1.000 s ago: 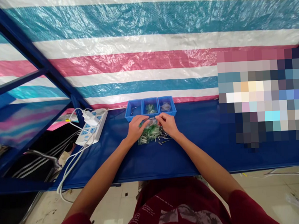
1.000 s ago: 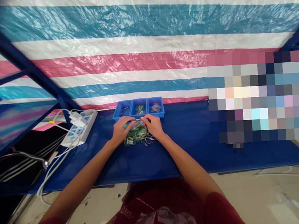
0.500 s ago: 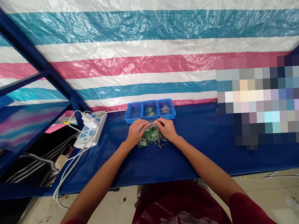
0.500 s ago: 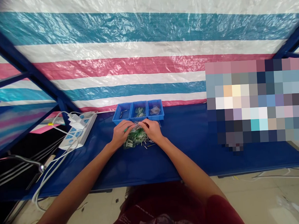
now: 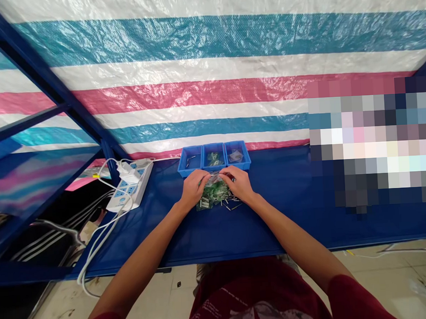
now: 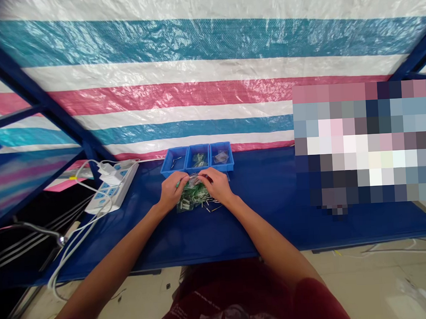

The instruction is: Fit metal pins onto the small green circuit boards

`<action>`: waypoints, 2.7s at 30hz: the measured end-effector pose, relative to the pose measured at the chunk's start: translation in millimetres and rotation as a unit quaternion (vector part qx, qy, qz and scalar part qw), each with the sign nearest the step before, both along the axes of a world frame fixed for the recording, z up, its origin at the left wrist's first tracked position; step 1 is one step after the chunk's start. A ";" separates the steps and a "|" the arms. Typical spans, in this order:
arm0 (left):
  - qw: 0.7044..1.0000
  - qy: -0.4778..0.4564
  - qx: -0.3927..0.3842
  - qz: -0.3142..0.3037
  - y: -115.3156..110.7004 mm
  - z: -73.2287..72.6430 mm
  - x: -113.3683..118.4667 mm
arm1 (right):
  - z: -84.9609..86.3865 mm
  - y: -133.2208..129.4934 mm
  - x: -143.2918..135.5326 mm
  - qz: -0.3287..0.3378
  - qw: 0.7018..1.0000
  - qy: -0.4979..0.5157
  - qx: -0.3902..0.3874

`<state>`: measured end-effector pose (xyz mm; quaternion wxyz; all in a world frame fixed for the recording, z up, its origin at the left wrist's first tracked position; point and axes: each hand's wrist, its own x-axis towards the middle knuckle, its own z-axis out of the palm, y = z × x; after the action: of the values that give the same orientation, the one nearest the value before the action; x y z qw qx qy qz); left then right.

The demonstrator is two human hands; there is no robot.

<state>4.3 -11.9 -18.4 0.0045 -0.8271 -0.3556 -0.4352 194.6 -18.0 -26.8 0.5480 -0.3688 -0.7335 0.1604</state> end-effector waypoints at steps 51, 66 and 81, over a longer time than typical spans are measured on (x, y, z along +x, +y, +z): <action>0.999 -0.021 -0.024 -0.001 -8.4 -1.7 9.1 | -5.4 4.3 0.7 -0.063 0.996 -0.051 -0.021; 0.992 -0.111 -0.051 0.024 -11.8 1.5 11.8 | 4.5 -3.0 0.0 -0.073 0.997 -0.002 -0.004; 0.980 -0.145 -0.134 -0.003 -7.1 -4.5 9.2 | 3.4 -5.3 -2.3 -0.001 1.000 -0.030 -0.001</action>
<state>13.5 -19.0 -23.0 -0.1594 -0.7493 -0.4054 -0.4989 192.3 -23.3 -23.4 0.5252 -0.3746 -0.7494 0.1493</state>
